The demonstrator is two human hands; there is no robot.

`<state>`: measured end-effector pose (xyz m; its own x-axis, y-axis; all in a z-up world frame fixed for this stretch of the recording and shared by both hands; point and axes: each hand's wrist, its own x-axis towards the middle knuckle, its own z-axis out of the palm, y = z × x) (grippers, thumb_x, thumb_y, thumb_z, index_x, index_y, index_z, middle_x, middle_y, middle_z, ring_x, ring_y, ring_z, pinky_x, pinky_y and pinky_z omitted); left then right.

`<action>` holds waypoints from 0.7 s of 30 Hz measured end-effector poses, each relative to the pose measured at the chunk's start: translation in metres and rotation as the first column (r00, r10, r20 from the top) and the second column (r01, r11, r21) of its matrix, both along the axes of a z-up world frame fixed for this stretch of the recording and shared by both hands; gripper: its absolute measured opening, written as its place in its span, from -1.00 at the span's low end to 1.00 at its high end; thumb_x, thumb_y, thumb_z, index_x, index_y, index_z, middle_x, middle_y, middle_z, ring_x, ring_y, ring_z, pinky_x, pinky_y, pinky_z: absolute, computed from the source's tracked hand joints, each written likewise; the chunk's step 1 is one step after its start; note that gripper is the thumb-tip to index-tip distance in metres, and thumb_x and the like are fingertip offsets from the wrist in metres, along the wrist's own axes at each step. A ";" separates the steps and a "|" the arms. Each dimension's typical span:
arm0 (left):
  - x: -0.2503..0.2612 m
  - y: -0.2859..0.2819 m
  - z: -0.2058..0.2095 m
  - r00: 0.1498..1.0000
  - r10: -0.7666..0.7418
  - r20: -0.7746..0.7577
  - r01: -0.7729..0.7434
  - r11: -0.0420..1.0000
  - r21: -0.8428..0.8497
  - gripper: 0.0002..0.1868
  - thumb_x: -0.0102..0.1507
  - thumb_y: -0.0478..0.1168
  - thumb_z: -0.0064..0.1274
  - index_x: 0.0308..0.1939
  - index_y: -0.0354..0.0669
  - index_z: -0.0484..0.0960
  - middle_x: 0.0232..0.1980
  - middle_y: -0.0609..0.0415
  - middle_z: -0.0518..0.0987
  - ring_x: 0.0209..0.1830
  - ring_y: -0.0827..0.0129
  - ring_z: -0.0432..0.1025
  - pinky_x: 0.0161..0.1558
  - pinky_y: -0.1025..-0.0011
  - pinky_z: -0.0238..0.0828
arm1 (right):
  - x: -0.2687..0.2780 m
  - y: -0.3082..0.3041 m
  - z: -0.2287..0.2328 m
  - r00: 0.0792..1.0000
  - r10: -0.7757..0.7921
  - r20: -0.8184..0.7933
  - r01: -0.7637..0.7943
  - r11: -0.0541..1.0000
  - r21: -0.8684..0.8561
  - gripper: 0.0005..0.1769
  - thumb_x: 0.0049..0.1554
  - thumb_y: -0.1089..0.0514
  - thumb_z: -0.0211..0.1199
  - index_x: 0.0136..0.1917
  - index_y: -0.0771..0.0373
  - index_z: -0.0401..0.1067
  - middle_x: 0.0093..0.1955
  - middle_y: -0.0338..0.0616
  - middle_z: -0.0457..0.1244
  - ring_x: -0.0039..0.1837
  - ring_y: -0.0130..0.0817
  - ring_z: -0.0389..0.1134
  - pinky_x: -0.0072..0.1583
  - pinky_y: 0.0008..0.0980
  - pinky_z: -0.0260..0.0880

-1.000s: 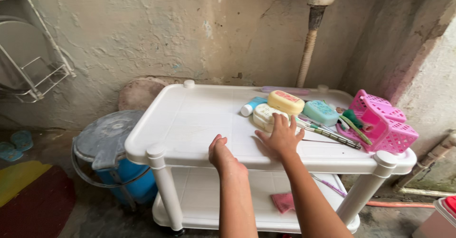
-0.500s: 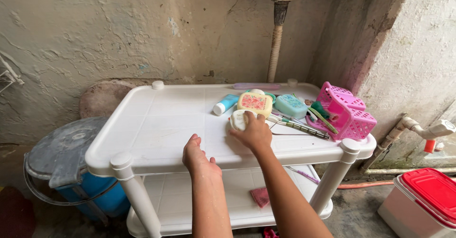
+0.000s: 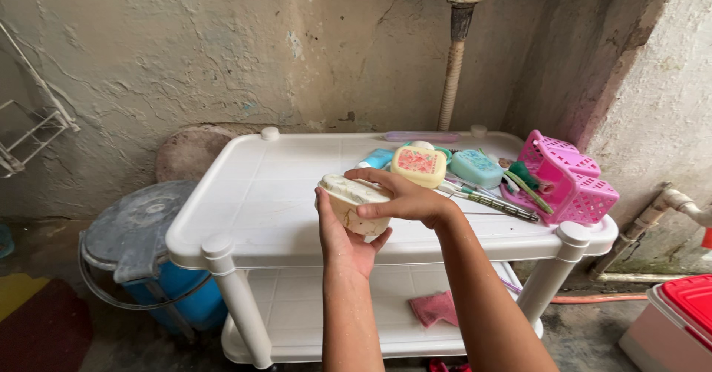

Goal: The person moves various cleaning and hygiene items from a floor area onto a small white plastic shelving unit, and then wipes the top shelf with a hand using water.

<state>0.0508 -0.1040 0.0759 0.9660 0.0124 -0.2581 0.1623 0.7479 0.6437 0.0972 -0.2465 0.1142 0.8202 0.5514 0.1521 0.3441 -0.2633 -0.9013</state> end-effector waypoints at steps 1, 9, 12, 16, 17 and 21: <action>-0.001 0.001 0.001 1.000 0.003 0.015 -0.003 1.000 0.001 -0.05 0.04 0.59 -0.27 0.42 0.35 0.28 0.36 0.15 0.44 0.28 0.22 0.37 0.11 -0.02 0.27 | -0.001 0.002 0.003 1.000 0.003 -0.015 -0.003 1.000 -0.007 0.06 -0.15 -0.35 0.44 0.50 0.12 0.27 0.42 -0.02 0.27 0.47 -0.13 0.25 0.39 -0.16 0.25; -0.006 0.004 0.010 1.000 0.017 0.008 -0.017 0.992 0.126 -0.08 0.06 0.63 -0.27 0.37 0.33 0.40 0.23 0.15 0.57 0.13 0.32 0.45 -0.04 0.26 0.29 | -0.002 0.015 0.007 0.983 -0.176 0.052 0.182 0.974 -0.137 0.14 -0.22 -0.35 0.47 0.53 0.06 0.19 0.46 0.00 0.18 0.37 -0.06 0.32 0.28 -0.07 0.41; -0.010 0.004 0.019 0.999 0.041 0.014 -0.043 0.986 0.160 -0.13 0.06 0.56 -0.21 0.38 0.40 0.33 0.26 0.19 0.54 0.15 0.33 0.47 -0.02 0.22 0.40 | 0.001 0.017 0.007 0.983 -0.180 0.017 0.181 0.974 -0.137 0.18 -0.23 -0.29 0.50 0.56 0.05 0.13 0.45 0.03 0.19 0.37 -0.06 0.32 0.29 -0.10 0.38; -0.015 0.003 0.023 0.997 0.069 0.026 -0.073 0.980 0.183 -0.13 0.06 0.54 -0.17 0.38 0.37 0.34 0.26 0.13 0.55 0.11 0.29 0.49 -0.08 0.22 0.40 | 0.001 0.017 0.006 0.987 -0.152 -0.040 0.149 0.986 -0.079 0.15 -0.20 -0.21 0.50 0.55 0.13 0.15 0.40 0.11 0.25 0.37 -0.08 0.32 0.30 -0.13 0.38; -0.014 0.003 0.024 0.997 0.073 0.035 -0.079 0.980 0.180 -0.13 0.06 0.54 -0.17 0.38 0.37 0.35 0.26 0.12 0.56 0.11 0.28 0.49 -0.09 0.23 0.40 | 0.002 0.017 0.007 0.987 -0.152 -0.058 0.148 0.987 -0.064 0.13 -0.21 -0.19 0.48 0.54 0.14 0.15 0.38 0.12 0.26 0.35 -0.07 0.33 0.28 -0.12 0.40; -0.011 0.006 0.020 0.996 0.087 -0.017 -0.083 0.984 0.157 -0.12 0.05 0.55 -0.17 0.40 0.42 0.31 0.29 0.13 0.52 0.12 0.28 0.47 -0.09 0.21 0.38 | 0.001 0.018 0.011 0.968 -0.182 -0.173 0.183 0.983 -0.008 0.08 -0.19 -0.17 0.42 0.53 0.15 0.16 0.33 0.14 0.31 0.32 -0.10 0.35 0.22 -0.10 0.43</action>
<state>0.0394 -0.0977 0.0955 0.9533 0.1364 -0.2696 0.1191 0.6506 0.7501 0.0978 -0.2289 0.1249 0.9212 0.3890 0.0036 0.1304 -0.3000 -0.9450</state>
